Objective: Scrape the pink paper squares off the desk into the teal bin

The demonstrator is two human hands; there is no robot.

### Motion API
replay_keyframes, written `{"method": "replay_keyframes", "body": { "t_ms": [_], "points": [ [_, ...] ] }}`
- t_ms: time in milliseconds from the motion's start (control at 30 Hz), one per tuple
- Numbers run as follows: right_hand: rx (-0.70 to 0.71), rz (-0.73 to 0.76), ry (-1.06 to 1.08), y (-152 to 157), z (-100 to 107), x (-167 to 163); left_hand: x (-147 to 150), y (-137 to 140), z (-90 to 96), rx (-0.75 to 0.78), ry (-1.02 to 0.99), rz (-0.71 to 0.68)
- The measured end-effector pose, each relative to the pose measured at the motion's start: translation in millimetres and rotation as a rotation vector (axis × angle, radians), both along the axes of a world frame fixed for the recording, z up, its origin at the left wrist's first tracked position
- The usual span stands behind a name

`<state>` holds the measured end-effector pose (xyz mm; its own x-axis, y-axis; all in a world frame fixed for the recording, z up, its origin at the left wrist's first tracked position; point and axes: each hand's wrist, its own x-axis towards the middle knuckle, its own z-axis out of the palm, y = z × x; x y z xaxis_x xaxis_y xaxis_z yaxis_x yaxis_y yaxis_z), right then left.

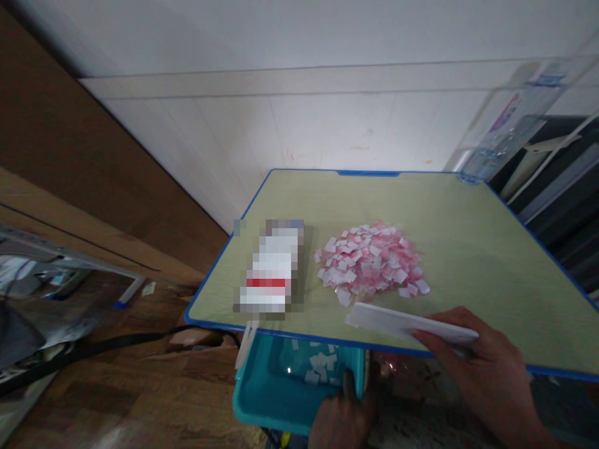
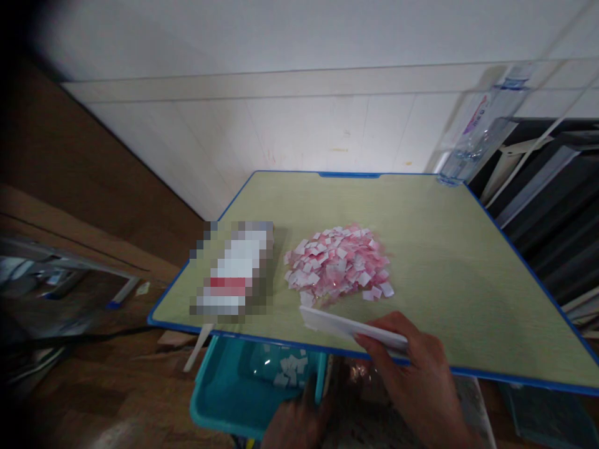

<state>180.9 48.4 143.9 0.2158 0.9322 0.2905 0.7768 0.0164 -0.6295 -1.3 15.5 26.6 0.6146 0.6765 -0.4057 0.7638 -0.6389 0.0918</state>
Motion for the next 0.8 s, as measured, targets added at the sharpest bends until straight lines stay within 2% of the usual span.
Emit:
{"method": "replay_keyframes", "body": {
  "t_ms": [67,233,433,567,800],
  "points": [
    [0.008,-0.009,0.015,2.9,1.2,-7.6,0.0,-1.4,-2.3,0.026,-0.015,0.003],
    [0.05,-0.138,0.021,2.0,7.8,-6.6,0.4,-4.0,-3.0,0.066,-0.045,0.016],
    [-0.016,-0.11,0.09,-0.1,5.6,-5.8,0.2,-3.0,-2.7,0.026,-0.069,0.006],
    [-0.012,-0.159,0.07,0.3,5.4,-4.0,-0.3,-4.2,-5.5,0.093,-0.096,0.025],
    [-0.048,-0.22,0.078,-3.8,8.6,-6.8,-1.6,-6.1,-7.9,0.079,-0.107,0.018]
  ]
}}
